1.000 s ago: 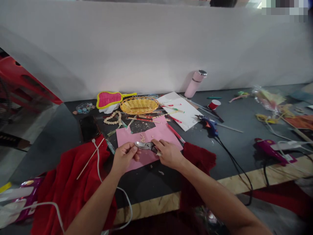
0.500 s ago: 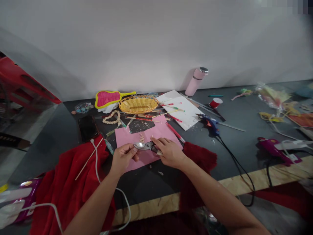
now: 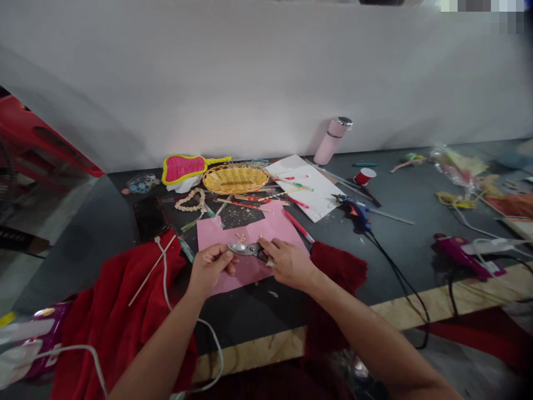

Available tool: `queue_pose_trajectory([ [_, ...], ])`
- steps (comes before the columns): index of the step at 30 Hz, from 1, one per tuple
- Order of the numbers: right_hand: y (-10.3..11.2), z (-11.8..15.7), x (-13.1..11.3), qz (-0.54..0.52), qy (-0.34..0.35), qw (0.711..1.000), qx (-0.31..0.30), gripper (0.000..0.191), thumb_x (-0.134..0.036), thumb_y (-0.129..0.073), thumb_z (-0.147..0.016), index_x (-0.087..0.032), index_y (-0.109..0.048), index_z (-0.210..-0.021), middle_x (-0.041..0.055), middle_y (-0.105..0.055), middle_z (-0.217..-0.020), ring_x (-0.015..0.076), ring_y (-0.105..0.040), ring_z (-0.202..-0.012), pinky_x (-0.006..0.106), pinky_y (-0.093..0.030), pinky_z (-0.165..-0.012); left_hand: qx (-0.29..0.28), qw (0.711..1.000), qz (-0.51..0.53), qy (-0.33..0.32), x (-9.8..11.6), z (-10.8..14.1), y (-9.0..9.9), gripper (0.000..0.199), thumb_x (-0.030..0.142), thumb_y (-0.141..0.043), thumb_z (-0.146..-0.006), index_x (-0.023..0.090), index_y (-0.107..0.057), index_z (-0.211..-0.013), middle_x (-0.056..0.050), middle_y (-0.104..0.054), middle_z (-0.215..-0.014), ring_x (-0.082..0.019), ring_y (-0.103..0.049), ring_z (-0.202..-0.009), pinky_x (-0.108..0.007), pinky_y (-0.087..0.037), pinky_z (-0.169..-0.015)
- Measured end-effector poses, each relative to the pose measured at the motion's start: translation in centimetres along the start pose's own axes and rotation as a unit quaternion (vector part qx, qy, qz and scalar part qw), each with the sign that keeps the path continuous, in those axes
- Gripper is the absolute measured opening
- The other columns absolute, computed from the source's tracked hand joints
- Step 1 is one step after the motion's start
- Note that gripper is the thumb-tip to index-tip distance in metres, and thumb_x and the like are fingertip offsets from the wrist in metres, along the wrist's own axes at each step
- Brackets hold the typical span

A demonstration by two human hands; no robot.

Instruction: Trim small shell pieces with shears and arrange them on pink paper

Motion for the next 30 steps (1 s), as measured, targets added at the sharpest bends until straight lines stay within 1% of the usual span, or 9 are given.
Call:
queue_pose_trajectory([
  [3, 0.4, -0.2, 0.1, 0.021, -0.013, 1.000, 0.014, 0.047, -0.020, -0.045, -0.086, -0.020, -0.037, -0.132, 0.0084, -0.059, -0.101, 0.0198, -0.057, -0.087, 0.029, -0.042, -0.077, 0.011, 1.000, 0.012, -0.003, 0.1, 0.0, -0.1, 0.018, 0.031, -0.066, -0.077, 0.013, -0.066, -0.074, -0.003, -0.067, -0.062, -0.009, -0.055, -0.048, -0.021, -0.046, -0.049],
  [5, 0.8, -0.3, 0.2, 0.037, -0.013, 0.999, 0.027, 0.047, -0.022, -0.045, -0.087, -0.021, -0.037, -0.133, 0.0097, -0.059, -0.105, 0.0207, -0.056, -0.092, 0.030, -0.041, -0.082, 0.020, 1.000, 0.023, -0.001, 0.0, 0.0, -0.1, 0.017, 0.030, -0.067, -0.076, 0.014, -0.067, -0.080, -0.001, -0.065, -0.059, -0.009, -0.056, -0.050, -0.021, -0.048, -0.052],
  [7, 1.0, -0.4, 0.2, 0.050, -0.008, 0.998, 0.036, 0.049, -0.022, -0.045, -0.087, -0.020, -0.035, -0.135, 0.0108, -0.058, -0.110, 0.0217, -0.054, -0.098, 0.031, -0.039, -0.086, 0.021, 0.999, 0.028, -0.004, 0.0, 0.0, 0.0, 0.016, 0.029, -0.068, -0.075, 0.015, -0.067, -0.082, 0.001, -0.063, -0.057, -0.009, -0.056, -0.050, -0.021, -0.048, -0.053],
  [9, 1.1, -0.5, 0.3, 0.054, -0.002, 0.998, 0.034, 0.053, -0.020, -0.046, -0.086, -0.020, -0.033, -0.137, 0.0111, -0.056, -0.113, 0.0223, -0.053, -0.101, 0.033, -0.038, -0.088, 0.012, 1.000, 0.022, -0.005, 0.1, 0.0, -0.1, 0.016, 0.030, -0.067, -0.076, 0.014, -0.066, -0.079, 0.000, -0.064, -0.058, -0.009, -0.056, -0.049, -0.021, -0.048, -0.052],
  [12, 0.9, -0.4, 0.5, 0.044, 0.008, 0.999, 0.012, 0.061, -0.017, -0.049, -0.082, -0.020, -0.029, -0.139, 0.0111, -0.055, -0.116, 0.0222, -0.051, -0.104, 0.034, -0.038, -0.090, -0.004, 1.000, 0.004, 0.005, 0.3, 0.1, -0.3, 0.019, 0.032, -0.067, -0.075, 0.013, -0.066, -0.075, -0.003, -0.067, -0.064, -0.010, -0.057, -0.048, -0.022, -0.048, -0.051],
  [15, 0.7, -0.3, 0.7, 0.030, 0.017, 0.999, -0.004, 0.064, -0.014, -0.048, -0.079, -0.019, -0.028, -0.140, 0.0112, -0.053, -0.118, 0.0221, -0.049, -0.107, 0.034, -0.037, -0.092, -0.016, 1.000, -0.008, 0.016, 0.4, 0.3, -0.5, 0.021, 0.033, -0.067, -0.075, 0.012, -0.065, -0.072, -0.004, -0.067, -0.064, -0.009, -0.057, -0.046, -0.021, -0.047, -0.048],
  [21, 0.8, -0.2, 0.7, 0.018, 0.031, 0.999, 0.004, 0.074, -0.012, -0.050, -0.074, -0.019, -0.024, -0.143, 0.0110, -0.051, -0.121, 0.0237, -0.046, -0.108, 0.036, -0.036, -0.093, -0.023, 0.999, -0.006, 0.021, 0.5, 0.4, -0.7, 0.023, 0.033, -0.066, -0.076, 0.013, -0.063, -0.069, -0.003, -0.066, -0.061, -0.009, -0.057, -0.044, -0.020, -0.046, -0.046],
  [26, 0.5, -0.3, 0.9, 0.001, 0.032, 0.999, 0.009, 0.068, -0.015, -0.050, -0.077, -0.019, -0.027, -0.142, 0.0115, -0.052, -0.119, 0.0233, -0.047, -0.108, 0.037, -0.036, -0.093, -0.032, 0.999, 0.014, 0.030, 0.2, 0.4, -0.5, 0.023, 0.033, -0.068, -0.075, 0.013, -0.060, -0.067, -0.003, -0.066, -0.063, -0.008, -0.057, -0.043, -0.019, -0.046, -0.044],
  [30, -0.1, -0.4, 0.8, -0.017, 0.036, 0.999, 0.005, 0.062, -0.017, -0.049, -0.080, -0.018, -0.031, -0.139, 0.0110, -0.055, -0.114, 0.0221, -0.051, -0.104, 0.034, -0.039, -0.090, -0.036, 0.997, 0.037, 0.049, 0.0, 0.3, -0.5, 0.027, 0.036, -0.070, -0.071, 0.013, -0.057, -0.064, -0.002, -0.066, -0.061, -0.008, -0.055, -0.040, -0.019, -0.045, -0.041],
])
Point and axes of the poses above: each hand's wrist, its own z-axis away from the middle knuckle, its own y-axis out of the back of the hand, x = y × z, the point moved 6 cm from there along -z, towards the middle knuckle
